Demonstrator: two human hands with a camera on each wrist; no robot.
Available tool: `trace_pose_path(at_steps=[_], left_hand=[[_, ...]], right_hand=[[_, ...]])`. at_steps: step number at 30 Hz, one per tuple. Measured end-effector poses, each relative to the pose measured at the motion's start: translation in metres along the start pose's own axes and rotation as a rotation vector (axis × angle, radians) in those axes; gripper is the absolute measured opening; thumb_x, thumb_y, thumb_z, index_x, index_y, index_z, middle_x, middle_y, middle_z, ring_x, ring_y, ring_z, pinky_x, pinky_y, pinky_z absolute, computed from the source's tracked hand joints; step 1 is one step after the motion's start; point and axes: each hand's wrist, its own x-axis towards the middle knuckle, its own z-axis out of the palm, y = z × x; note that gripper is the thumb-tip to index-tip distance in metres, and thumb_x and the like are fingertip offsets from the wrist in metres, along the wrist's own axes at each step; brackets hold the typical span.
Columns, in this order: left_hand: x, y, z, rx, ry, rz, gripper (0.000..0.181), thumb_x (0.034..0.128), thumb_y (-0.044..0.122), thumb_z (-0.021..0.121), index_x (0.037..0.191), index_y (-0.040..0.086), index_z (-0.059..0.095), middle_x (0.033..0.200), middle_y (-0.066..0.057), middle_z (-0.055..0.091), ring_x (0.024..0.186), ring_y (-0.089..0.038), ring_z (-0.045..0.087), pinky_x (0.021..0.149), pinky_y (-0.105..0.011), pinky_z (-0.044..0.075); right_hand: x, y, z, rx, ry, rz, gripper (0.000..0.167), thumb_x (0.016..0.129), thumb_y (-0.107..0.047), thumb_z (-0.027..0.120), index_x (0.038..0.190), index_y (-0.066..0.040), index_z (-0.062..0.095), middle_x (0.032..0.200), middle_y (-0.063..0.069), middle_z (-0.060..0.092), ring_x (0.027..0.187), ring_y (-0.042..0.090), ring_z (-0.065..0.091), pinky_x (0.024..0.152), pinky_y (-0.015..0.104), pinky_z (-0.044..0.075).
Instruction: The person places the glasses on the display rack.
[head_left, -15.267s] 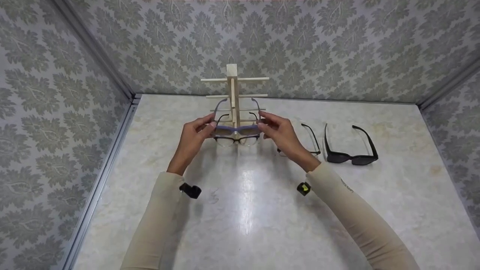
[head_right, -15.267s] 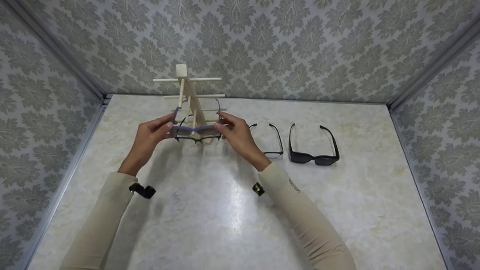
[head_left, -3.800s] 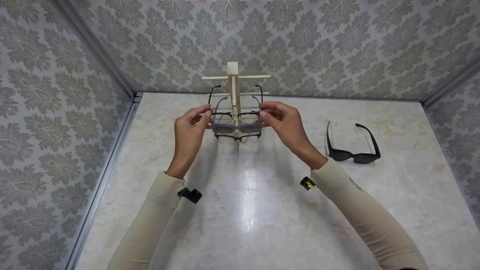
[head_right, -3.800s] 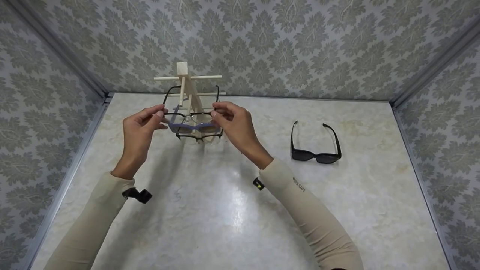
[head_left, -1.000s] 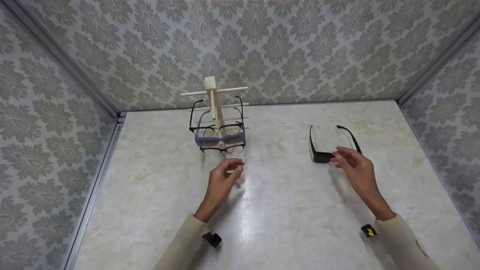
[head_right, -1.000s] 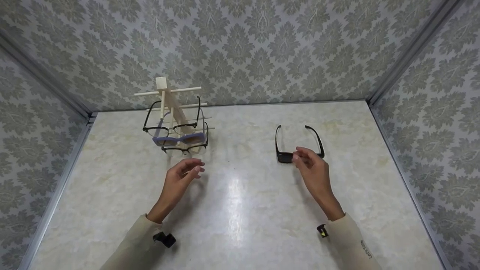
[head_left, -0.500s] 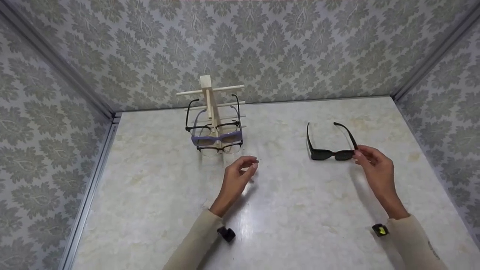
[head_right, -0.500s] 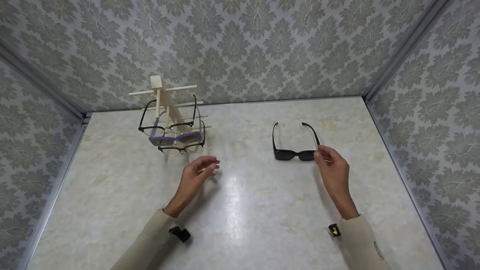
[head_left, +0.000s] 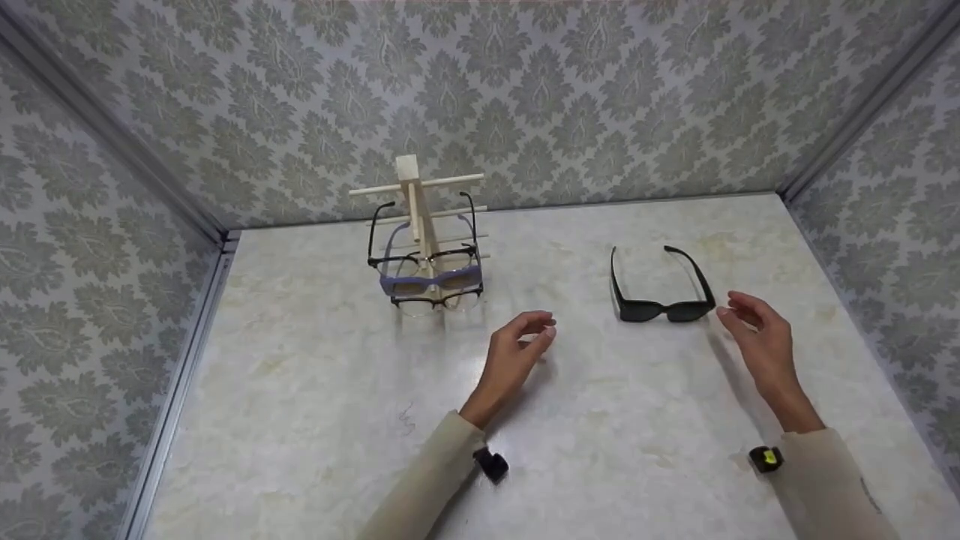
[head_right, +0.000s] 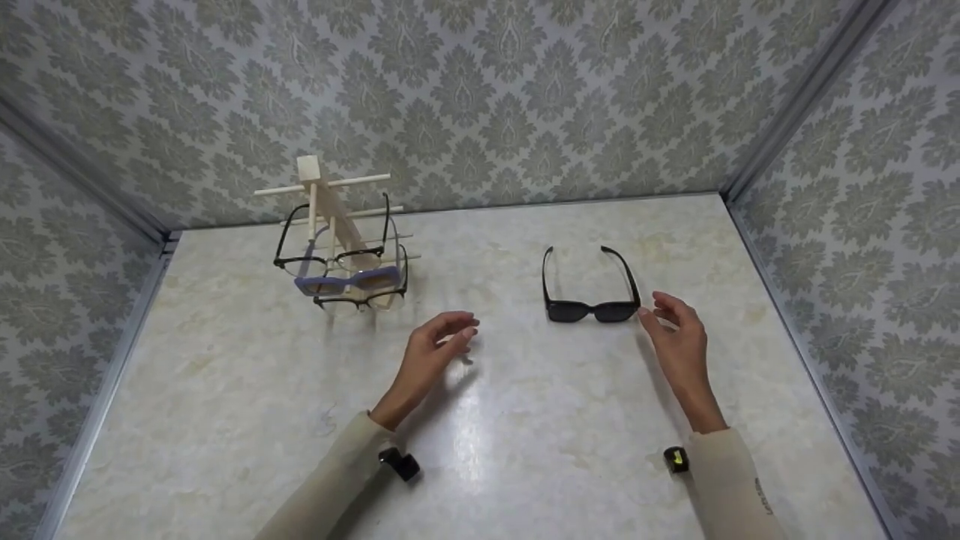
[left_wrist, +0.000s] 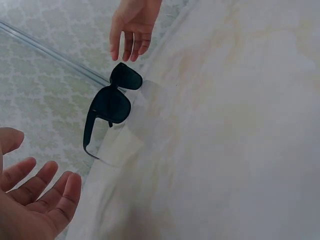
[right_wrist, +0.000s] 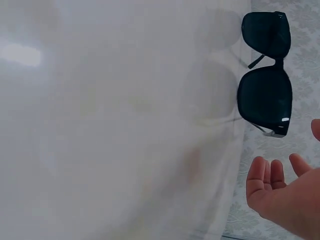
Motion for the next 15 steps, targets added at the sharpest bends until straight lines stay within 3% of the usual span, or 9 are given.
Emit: trace_pose_path(at_steps=[5, 9, 15], left_hand=[[0.009, -0.004, 0.01, -0.033, -0.006, -0.01, 0.037, 0.1095, 0.021, 0.072, 0.138, -0.003, 0.071, 0.128, -0.009, 0.077, 0.118, -0.023, 0.074, 0.086, -0.031, 0.065], [0.017, -0.007, 0.018, -0.046, -0.01, -0.027, 0.039, 0.1088, 0.02, 0.073, 0.139, -0.004, 0.07, 0.13, -0.015, 0.076, 0.116, -0.021, 0.074, 0.086, -0.034, 0.066], [0.026, -0.01, 0.034, -0.039, -0.016, -0.022, 0.038, 0.1085, 0.019, 0.073, 0.141, -0.002, 0.071, 0.131, -0.018, 0.075, 0.115, -0.019, 0.073, 0.083, -0.031, 0.066]], right_hand=[[0.002, 0.007, 0.002, 0.025, -0.032, 0.022, 0.058, 0.11, -0.026, 0.071, 0.156, 0.005, 0.055, 0.136, 0.001, 0.063, 0.116, 0.004, 0.06, 0.091, 0.012, 0.057], [0.003, 0.007, 0.005, 0.042, -0.072, 0.013, 0.06, 0.111, -0.028, 0.07, 0.157, 0.006, 0.053, 0.138, 0.006, 0.063, 0.112, 0.003, 0.064, 0.09, 0.015, 0.059], [0.008, 0.006, 0.006, 0.079, -0.122, 0.028, 0.064, 0.111, -0.028, 0.071, 0.16, 0.006, 0.049, 0.133, -0.002, 0.063, 0.11, 0.002, 0.067, 0.09, 0.017, 0.061]])
